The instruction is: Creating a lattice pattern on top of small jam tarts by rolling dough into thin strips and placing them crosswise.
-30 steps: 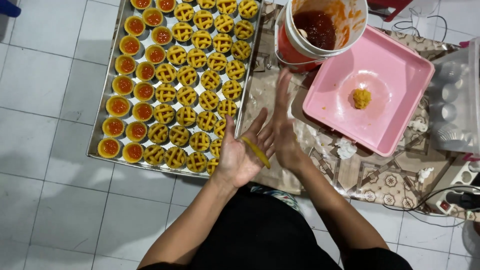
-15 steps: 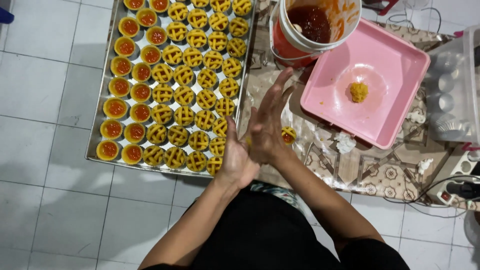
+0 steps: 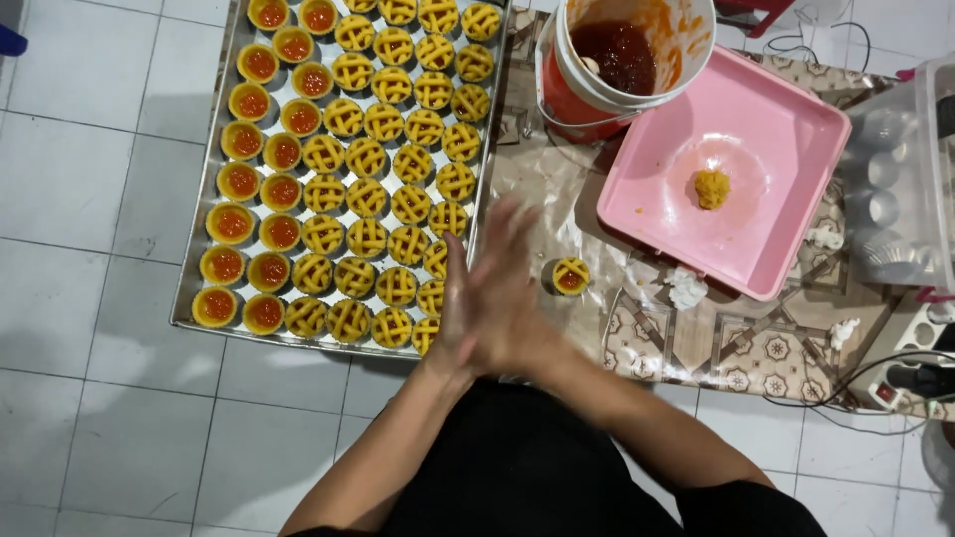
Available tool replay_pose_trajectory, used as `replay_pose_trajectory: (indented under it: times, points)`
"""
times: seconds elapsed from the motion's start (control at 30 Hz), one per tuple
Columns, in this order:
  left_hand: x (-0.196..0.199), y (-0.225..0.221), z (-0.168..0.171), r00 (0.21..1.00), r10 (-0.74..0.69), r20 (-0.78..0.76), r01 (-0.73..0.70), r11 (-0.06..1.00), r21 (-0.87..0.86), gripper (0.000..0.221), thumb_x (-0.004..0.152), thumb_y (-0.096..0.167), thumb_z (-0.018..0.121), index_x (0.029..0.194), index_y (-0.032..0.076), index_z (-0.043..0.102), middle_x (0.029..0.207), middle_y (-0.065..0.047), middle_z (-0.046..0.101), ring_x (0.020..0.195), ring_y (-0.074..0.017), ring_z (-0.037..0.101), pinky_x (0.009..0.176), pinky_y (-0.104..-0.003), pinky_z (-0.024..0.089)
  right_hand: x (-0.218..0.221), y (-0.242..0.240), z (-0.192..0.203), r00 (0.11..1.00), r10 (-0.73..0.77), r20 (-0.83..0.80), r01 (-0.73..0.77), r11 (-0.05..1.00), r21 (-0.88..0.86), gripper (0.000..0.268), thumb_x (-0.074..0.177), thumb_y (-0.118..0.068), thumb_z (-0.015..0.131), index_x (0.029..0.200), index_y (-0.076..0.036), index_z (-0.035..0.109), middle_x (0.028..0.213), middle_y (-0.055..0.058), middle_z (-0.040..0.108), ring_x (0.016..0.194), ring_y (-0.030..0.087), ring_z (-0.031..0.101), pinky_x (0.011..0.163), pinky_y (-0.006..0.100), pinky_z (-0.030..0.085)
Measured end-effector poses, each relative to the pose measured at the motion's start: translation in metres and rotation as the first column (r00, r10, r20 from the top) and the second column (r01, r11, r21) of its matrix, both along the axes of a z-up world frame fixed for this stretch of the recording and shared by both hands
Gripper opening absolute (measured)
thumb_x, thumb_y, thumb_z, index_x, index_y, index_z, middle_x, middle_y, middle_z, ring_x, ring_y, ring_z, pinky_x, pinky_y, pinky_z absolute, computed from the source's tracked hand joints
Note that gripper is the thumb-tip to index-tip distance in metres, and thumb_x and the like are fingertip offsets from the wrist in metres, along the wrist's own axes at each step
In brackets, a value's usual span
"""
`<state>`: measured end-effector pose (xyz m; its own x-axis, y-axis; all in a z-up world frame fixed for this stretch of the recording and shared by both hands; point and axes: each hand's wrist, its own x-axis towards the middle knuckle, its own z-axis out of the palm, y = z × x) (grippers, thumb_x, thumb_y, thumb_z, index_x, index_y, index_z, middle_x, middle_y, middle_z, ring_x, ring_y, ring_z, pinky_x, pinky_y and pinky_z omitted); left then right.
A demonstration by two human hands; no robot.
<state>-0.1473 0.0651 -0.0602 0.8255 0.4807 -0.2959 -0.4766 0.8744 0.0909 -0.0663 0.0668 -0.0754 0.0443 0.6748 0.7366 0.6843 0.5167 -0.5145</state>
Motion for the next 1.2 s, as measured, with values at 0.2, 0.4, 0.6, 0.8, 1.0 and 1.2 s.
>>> replay_pose_trajectory:
  times: [0.2, 0.4, 0.6, 0.8, 1.0, 1.2]
  points:
    - [-0.003, -0.004, -0.012, 0.998, 0.028, 0.051, -0.033, 0.996, 0.088, 0.088, 0.092, 0.083, 0.024, 0.163, 0.032, 0.018, 0.172, -0.008, 0.008, 0.156, -0.0263, 0.006, 0.123, -0.046, -0.002, 0.017, 0.003, -0.020, 0.970, -0.065, 0.234, 0.070, 0.997, -0.011, 0.097, 0.094, -0.040, 0.051, 0.162, -0.014, -0.014, 0.163, 0.032, -0.017, 0.152, 0.048, -0.016, 0.119, 0.066, -0.015]
    - [-0.006, -0.002, 0.013, 0.979, -0.006, 0.204, 0.055, 0.970, -0.237, 0.090, 0.091, 0.088, 0.027, 0.145, 0.022, 0.055, 0.127, -0.017, 0.067, 0.106, -0.0324, 0.069, 0.088, -0.045, 0.058, 0.042, -0.013, 0.006, 0.964, -0.039, 0.264, 0.111, 0.959, -0.262, 0.077, 0.102, -0.071, 0.003, 0.166, -0.031, -0.006, 0.171, 0.021, -0.015, 0.155, 0.042, -0.019, 0.118, 0.065, -0.019]
    - [-0.003, 0.002, -0.018, 0.981, 0.029, 0.193, -0.009, 0.994, -0.108, 0.092, 0.090, 0.087, 0.024, 0.159, 0.027, 0.030, 0.156, -0.018, 0.041, 0.137, -0.0331, 0.049, 0.107, -0.048, 0.046, 0.055, -0.035, 0.058, 0.992, -0.103, -0.067, 0.047, 0.823, -0.567, 0.070, 0.109, -0.060, 0.021, 0.166, -0.020, 0.017, 0.171, 0.017, 0.012, 0.156, 0.044, 0.001, 0.122, 0.065, -0.005]
    - [-0.006, -0.001, 0.003, 0.996, 0.065, 0.055, -0.063, 0.997, -0.051, 0.095, 0.089, 0.085, 0.033, 0.162, 0.025, 0.021, 0.163, -0.014, 0.029, 0.139, -0.0319, 0.045, 0.113, -0.044, 0.040, 0.048, -0.053, 0.035, 1.000, -0.014, 0.015, 0.019, 0.882, -0.471, 0.043, 0.074, -0.034, 0.092, 0.110, -0.014, 0.078, 0.088, 0.004, 0.068, 0.082, 0.025, 0.064, 0.079, 0.037, 0.054]
    - [-0.012, 0.008, 0.006, 0.957, 0.052, -0.285, 0.064, 0.922, 0.382, 0.102, 0.087, 0.083, 0.013, 0.162, 0.014, 0.013, 0.164, -0.022, 0.027, 0.151, -0.0388, 0.026, 0.124, -0.050, 0.010, 0.047, -0.050, 0.062, 0.934, -0.189, -0.304, -0.054, 0.765, -0.642, 0.019, 0.083, -0.019, 0.086, 0.101, -0.018, 0.080, 0.080, 0.000, 0.079, 0.073, 0.010, 0.074, 0.075, 0.024, 0.057]
    - [-0.022, 0.004, 0.006, 0.948, -0.022, -0.317, 0.177, 0.864, 0.472, 0.054, 0.102, 0.041, 0.049, 0.144, 0.007, 0.055, 0.130, -0.018, 0.067, 0.117, -0.0333, 0.067, 0.106, -0.044, 0.050, 0.041, -0.052, 0.084, 0.673, -0.342, -0.656, -0.177, 0.787, -0.591, 0.019, 0.090, -0.007, 0.078, 0.107, 0.000, 0.075, 0.082, 0.009, 0.076, 0.075, 0.009, 0.069, 0.070, 0.023, 0.060]
